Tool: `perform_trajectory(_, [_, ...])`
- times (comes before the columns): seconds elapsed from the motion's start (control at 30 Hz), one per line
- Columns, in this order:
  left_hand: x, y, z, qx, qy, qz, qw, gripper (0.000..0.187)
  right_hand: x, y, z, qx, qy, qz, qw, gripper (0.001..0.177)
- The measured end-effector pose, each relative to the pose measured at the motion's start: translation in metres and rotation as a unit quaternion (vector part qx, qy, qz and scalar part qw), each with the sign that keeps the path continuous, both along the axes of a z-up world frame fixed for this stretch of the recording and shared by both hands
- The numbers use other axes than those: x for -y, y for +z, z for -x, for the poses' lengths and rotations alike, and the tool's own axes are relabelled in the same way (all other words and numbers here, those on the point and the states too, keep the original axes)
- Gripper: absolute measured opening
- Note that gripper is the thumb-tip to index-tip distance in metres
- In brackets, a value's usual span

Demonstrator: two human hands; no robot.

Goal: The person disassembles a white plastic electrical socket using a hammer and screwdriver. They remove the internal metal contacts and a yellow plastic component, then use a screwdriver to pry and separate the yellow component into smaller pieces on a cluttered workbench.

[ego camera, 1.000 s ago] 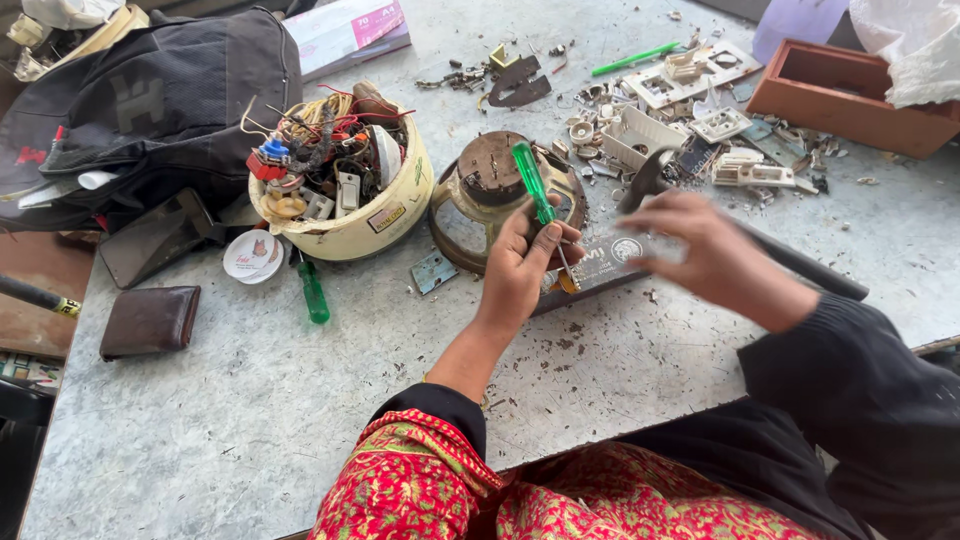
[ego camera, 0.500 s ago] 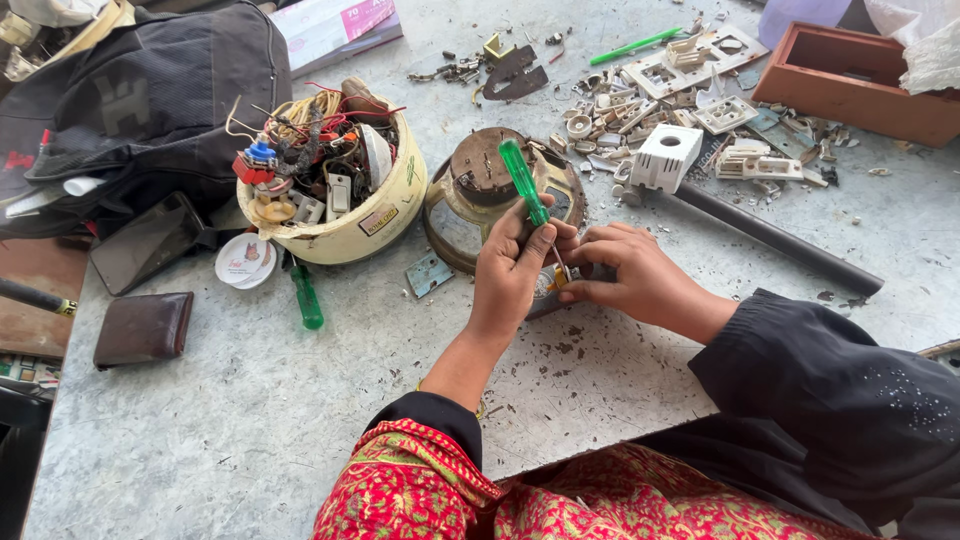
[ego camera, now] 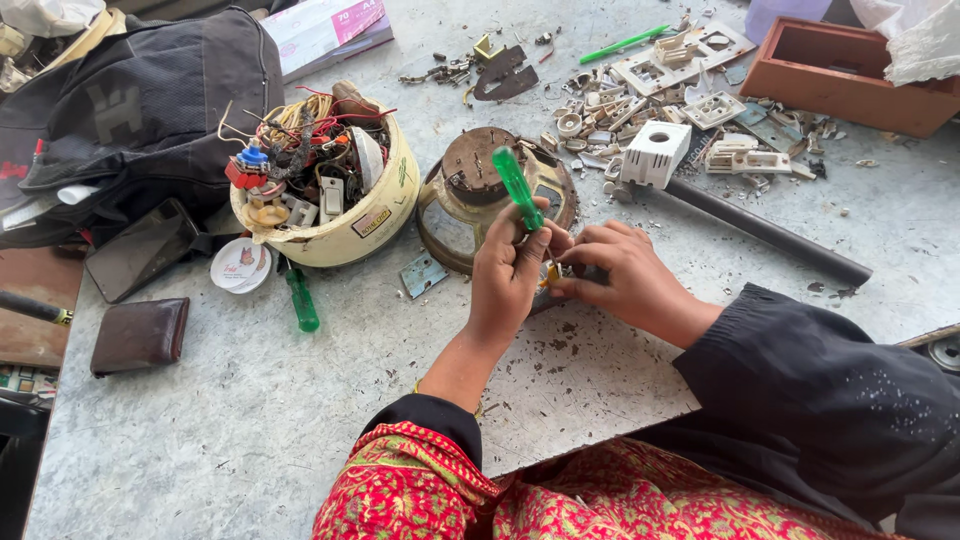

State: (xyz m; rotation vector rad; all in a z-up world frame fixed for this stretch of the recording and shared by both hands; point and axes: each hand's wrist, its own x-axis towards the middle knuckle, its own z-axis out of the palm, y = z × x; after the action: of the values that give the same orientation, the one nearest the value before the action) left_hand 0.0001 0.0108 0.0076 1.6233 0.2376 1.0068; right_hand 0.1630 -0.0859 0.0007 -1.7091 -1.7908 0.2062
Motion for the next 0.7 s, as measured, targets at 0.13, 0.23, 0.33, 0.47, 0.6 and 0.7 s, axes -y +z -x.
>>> perform_trajectory(0.13, [-0.001, -0.002, 0.000, 0.014, -0.032, 0.040, 0.999, 0.031, 0.002, 0.003, 0.002, 0.004, 0.000, -0.002, 1.000, 0.040])
perform_trajectory(0.23, [0.002, -0.002, 0.003, 0.023, -0.043, 0.032, 0.998, 0.028, 0.003, 0.002, -0.001, 0.006, 0.013, 0.002, 1.000, 0.041])
perform_trajectory(0.33, [0.006, 0.001, 0.009, -0.001, -0.057, 0.025, 0.998, 0.027, 0.006, 0.002, -0.007, 0.003, 0.034, -0.001, 0.999, 0.048])
perform_trajectory(0.47, [0.009, 0.007, 0.011, -0.033, -0.016, -0.065, 0.997, 0.030, 0.025, 0.011, -0.032, 0.056, -0.018, -0.057, 0.997, 0.055])
perform_trajectory(0.6, [0.012, 0.013, 0.012, -0.025, -0.020, -0.101, 0.994, 0.035, 0.056, 0.023, -0.074, 0.107, -0.232, -0.003, 0.967, 0.040])
perform_trajectory(0.7, [0.012, 0.016, 0.013, -0.037, -0.020, -0.106, 0.993, 0.035, 0.067, 0.019, -0.095, 0.264, -0.272, 0.011, 0.925, 0.052])
